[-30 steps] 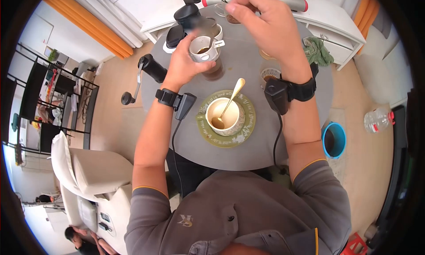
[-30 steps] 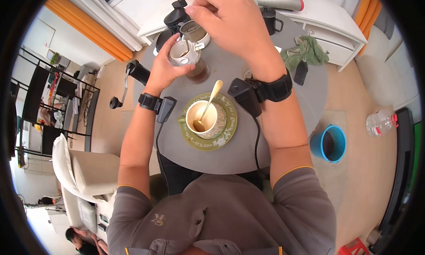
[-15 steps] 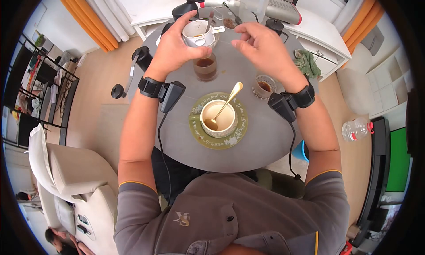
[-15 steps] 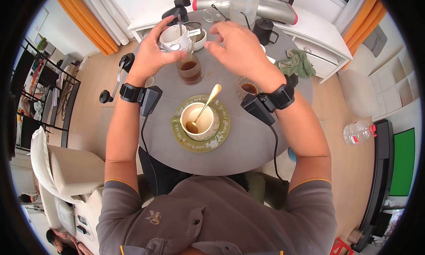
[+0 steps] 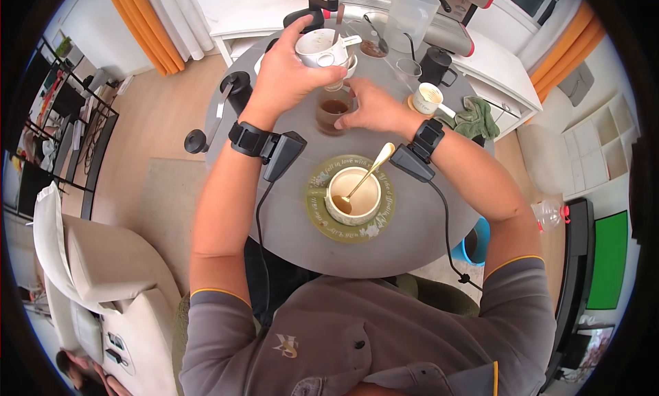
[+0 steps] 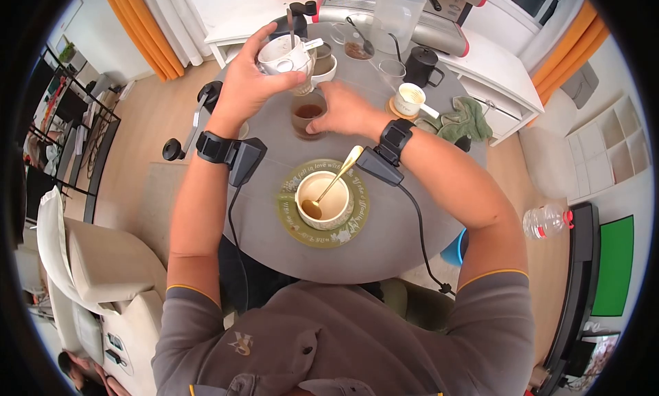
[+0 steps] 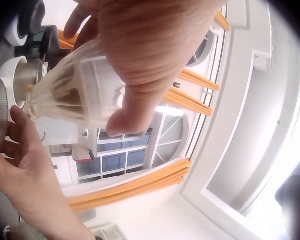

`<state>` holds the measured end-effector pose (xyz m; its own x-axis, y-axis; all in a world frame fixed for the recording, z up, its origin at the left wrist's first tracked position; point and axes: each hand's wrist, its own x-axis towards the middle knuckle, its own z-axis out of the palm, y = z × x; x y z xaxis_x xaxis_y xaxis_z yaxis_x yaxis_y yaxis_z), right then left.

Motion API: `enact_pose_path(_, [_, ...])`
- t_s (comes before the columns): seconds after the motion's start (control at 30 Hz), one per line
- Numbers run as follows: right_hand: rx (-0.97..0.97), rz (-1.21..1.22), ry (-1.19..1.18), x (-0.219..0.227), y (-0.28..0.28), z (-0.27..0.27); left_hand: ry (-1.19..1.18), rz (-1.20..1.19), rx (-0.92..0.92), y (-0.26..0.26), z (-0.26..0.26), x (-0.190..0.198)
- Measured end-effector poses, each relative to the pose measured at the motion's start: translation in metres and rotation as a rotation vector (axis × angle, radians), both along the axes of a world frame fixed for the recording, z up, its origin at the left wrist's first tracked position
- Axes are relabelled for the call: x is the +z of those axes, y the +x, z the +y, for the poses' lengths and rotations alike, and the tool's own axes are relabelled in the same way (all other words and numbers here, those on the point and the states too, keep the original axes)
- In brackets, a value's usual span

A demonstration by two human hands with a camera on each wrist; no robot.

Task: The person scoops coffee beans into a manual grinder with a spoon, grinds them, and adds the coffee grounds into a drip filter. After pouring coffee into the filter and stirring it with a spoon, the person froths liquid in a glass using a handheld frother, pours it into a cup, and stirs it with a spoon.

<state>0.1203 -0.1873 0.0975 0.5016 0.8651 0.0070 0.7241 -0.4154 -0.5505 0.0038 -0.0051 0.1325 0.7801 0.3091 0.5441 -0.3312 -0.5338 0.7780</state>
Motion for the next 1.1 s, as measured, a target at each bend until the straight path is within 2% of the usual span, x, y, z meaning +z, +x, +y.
enact_pose_path(0.17, [0.178,0.171,0.167,-0.031,0.013,0.008,-0.075,0.007,0.016,0.004,-0.004,-0.001])
enact_pose_path(0.4, [0.154,0.197,0.161,-0.028,0.009,0.009,-0.071,0.033,-0.008,0.010,-0.004,-0.009])
enact_pose_path(0.5, [0.170,0.275,0.161,-0.025,0.011,0.009,0.012,0.048,0.043,0.008,-0.006,-0.006])
enact_pose_path(0.7, [0.193,0.241,0.126,-0.028,0.019,0.011,-0.060,0.040,0.017,0.007,-0.008,-0.006])
enact_pose_path(1.1, [0.260,0.321,0.074,-0.024,0.023,0.017,0.028,0.033,0.056,0.004,-0.006,-0.004])
